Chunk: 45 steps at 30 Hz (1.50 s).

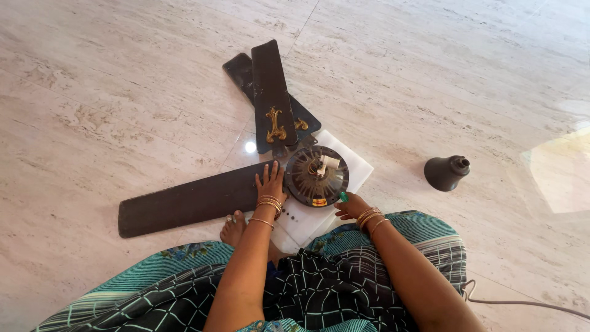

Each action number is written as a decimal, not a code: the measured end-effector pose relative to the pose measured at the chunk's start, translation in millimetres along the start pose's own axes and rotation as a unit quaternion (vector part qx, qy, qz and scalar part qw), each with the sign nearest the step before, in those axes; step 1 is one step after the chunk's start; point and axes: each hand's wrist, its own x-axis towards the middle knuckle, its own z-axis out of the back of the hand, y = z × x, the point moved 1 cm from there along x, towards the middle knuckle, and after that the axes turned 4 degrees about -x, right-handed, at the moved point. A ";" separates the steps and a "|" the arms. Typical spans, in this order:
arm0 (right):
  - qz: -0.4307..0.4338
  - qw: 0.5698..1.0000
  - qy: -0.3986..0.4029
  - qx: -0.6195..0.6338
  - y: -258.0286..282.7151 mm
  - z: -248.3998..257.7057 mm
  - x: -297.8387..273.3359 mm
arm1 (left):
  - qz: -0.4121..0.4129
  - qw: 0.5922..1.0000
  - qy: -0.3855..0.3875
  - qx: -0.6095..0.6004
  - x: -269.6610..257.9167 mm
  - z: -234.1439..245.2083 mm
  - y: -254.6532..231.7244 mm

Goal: The person sits on the floor and uses a screwdriver to attach fan blades to the motor housing. They align each blade and tighten the screws to secure it in place.

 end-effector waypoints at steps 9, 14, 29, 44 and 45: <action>0.030 0.992 -0.058 0.104 -12.8 -6.9 25.1 | -0.018 1.000 -0.015 -0.020 -5.2 7.0 0.7; 0.051 0.988 -0.047 0.136 -19.4 -5.8 30.9 | -0.021 0.999 -0.028 -0.022 -5.6 3.4 3.7; 0.071 0.986 -0.053 0.140 -11.7 -5.9 23.8 | 0.007 1.000 0.019 -0.006 13.1 6.1 3.9; 0.081 0.985 -0.039 0.148 -16.2 -2.0 36.4 | 0.025 0.999 0.031 -0.024 21.1 19.7 1.6; 0.082 0.985 -0.039 0.150 -17.3 -2.2 36.1 | 0.022 0.999 0.028 -0.020 22.3 20.6 1.3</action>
